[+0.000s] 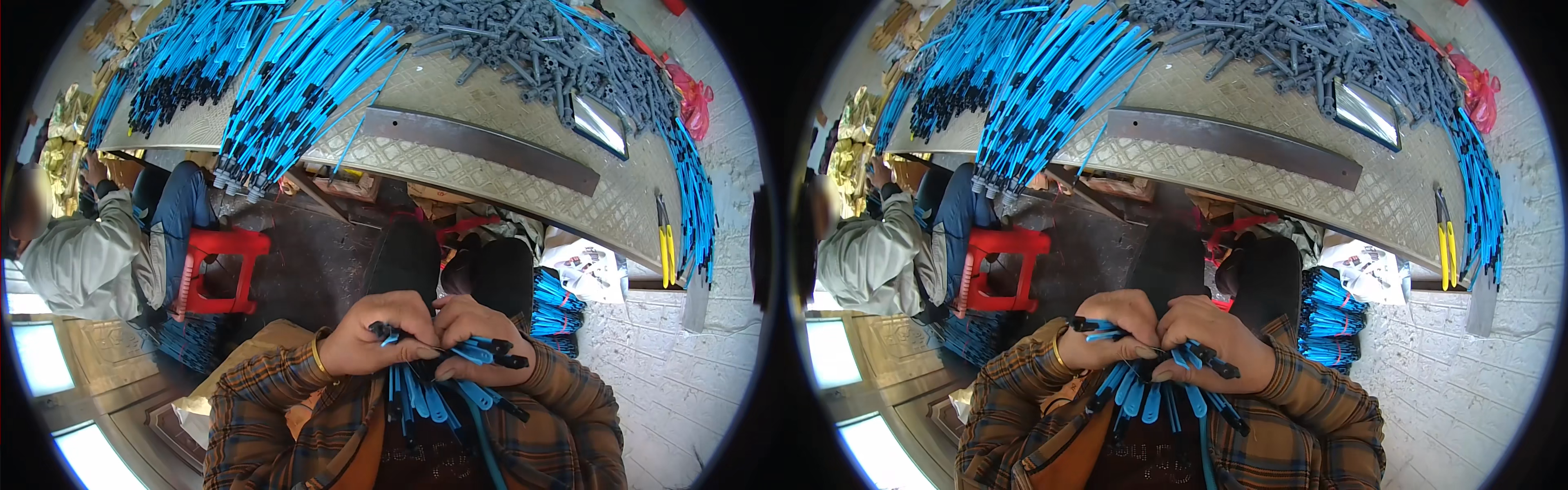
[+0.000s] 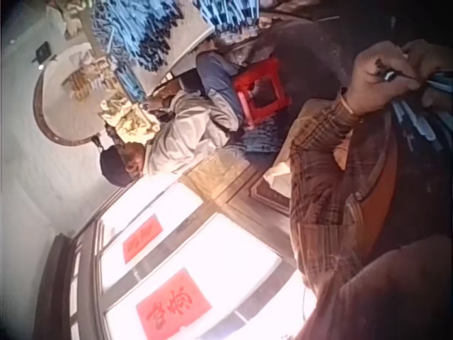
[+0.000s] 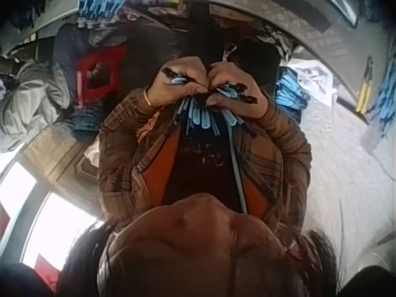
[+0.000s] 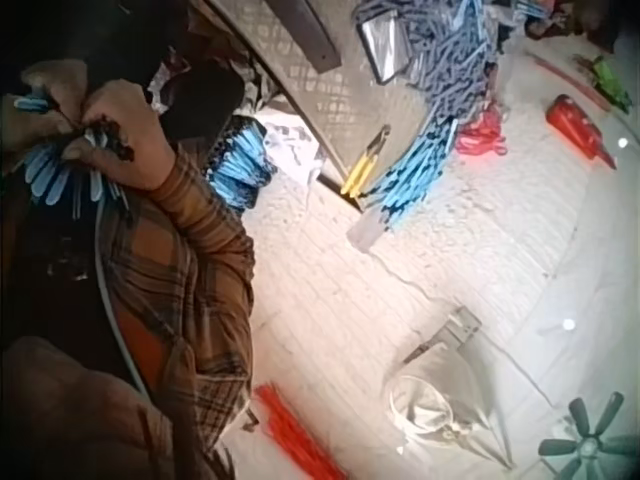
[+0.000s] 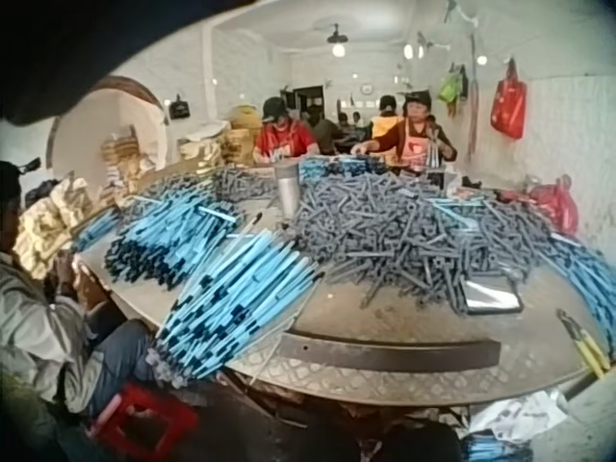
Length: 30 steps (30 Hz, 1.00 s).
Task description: The person assembles and bundles blue plastic slats using pliers and a tying cord.
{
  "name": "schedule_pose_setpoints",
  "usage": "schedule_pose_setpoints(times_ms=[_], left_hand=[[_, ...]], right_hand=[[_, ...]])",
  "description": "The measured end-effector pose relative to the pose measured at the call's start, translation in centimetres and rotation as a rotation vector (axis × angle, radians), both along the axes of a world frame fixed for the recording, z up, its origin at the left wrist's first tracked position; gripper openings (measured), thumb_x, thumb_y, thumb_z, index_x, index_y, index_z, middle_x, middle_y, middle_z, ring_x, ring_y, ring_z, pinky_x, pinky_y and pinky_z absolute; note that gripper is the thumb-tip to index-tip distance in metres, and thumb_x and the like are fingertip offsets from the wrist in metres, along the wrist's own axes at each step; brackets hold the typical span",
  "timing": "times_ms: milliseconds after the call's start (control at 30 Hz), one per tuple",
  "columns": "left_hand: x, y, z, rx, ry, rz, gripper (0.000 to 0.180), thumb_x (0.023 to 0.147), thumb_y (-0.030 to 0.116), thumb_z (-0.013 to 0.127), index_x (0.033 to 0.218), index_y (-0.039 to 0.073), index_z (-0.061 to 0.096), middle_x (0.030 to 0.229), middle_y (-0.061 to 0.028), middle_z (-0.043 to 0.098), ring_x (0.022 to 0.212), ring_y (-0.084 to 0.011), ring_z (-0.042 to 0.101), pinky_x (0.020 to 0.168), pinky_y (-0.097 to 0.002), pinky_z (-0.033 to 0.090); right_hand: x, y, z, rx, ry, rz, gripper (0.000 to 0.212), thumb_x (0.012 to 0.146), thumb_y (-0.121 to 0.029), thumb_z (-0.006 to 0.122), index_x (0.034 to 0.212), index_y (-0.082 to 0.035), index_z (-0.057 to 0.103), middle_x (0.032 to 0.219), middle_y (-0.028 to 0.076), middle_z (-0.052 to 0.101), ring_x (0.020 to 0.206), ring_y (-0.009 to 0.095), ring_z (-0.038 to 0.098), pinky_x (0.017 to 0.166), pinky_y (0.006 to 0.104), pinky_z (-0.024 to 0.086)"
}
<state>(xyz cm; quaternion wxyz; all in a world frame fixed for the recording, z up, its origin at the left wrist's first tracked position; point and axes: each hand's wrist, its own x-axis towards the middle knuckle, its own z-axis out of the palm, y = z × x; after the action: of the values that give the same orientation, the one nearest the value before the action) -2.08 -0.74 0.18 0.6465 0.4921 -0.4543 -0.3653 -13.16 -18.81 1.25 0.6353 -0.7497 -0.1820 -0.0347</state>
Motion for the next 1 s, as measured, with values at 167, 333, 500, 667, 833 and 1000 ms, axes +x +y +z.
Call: schedule_pose_setpoints(times_ms=[167,333,500,667,833,1000], left_hand=[[-0.6,-0.3,0.2,-0.018,-0.078,0.082,0.013,0.079,0.005,0.068,0.092,0.005,0.064,0.084,-0.005,0.059,0.076,-0.018,0.055,0.069,-0.0289,0.045],[-1.0,-0.2,0.7,0.045,-0.087,0.188,0.007,0.082,0.007,0.065,0.087,0.004,0.061,0.081,-0.0055,0.058,0.074,-0.0176,0.055,0.067,-0.0283,0.044],[-2.2,0.1,1.0,0.118,-0.065,0.428,0.006,0.083,0.008,0.063,0.083,0.004,0.059,0.079,-0.0058,0.056,0.071,-0.016,0.054,0.065,-0.0271,0.043],[-2.8,0.2,1.1,0.146,-0.056,0.557,0.008,0.083,0.009,0.064,0.082,0.004,0.058,0.078,-0.0054,0.055,0.07,-0.0146,0.053,0.065,-0.026,0.042],[-0.5,0.6,0.3,0.11,0.041,0.227,0.012,0.079,0.006,0.067,0.084,0.004,0.057,0.081,-0.0042,0.054,0.072,-0.0131,0.052,0.066,-0.0249,0.042],[1.6,1.0,-1.1,0.095,0.439,-0.046,0.022,0.074,0.002,0.071,0.089,0.004,0.055,0.083,-0.0033,0.054,0.075,-0.0125,0.051,0.068,-0.0248,0.041]], right_hand=[[0.5,-0.2,-0.2,0.015,0.0,-0.004,0.03,0.072,-0.022,0.077,0.086,-0.008,0.053,0.082,0.005,0.056,0.079,0.025,0.054,0.073,0.0354,0.039],[0.9,-0.6,0.6,-0.005,0.114,0.01,0.026,0.074,-0.02,0.075,0.082,-0.008,0.054,0.086,0.006,0.057,0.083,0.023,0.057,0.091,0.0411,0.038],[0.8,0.2,0.7,-0.027,0.154,-0.09,0.021,0.075,-0.017,0.072,0.087,-0.007,0.057,0.085,0.005,0.059,0.084,0.02,0.056,0.086,0.0374,0.037],[0.6,1.2,0.3,0.055,0.16,-0.187,0.017,0.077,-0.012,0.069,0.09,-0.007,0.06,0.084,0.004,0.061,0.082,0.019,0.055,0.084,0.0367,0.038],[0.2,1.0,-0.1,0.107,0.159,-0.167,0.013,0.078,-0.008,0.067,0.09,-0.007,0.062,0.086,0.004,0.062,0.083,0.019,0.054,0.082,0.0368,0.039],[0.2,1.0,-0.1,0.116,0.114,-0.169,0.014,0.078,-0.008,0.068,0.091,-0.006,0.062,0.087,0.005,0.061,0.085,0.019,0.054,0.082,0.0378,0.04]])
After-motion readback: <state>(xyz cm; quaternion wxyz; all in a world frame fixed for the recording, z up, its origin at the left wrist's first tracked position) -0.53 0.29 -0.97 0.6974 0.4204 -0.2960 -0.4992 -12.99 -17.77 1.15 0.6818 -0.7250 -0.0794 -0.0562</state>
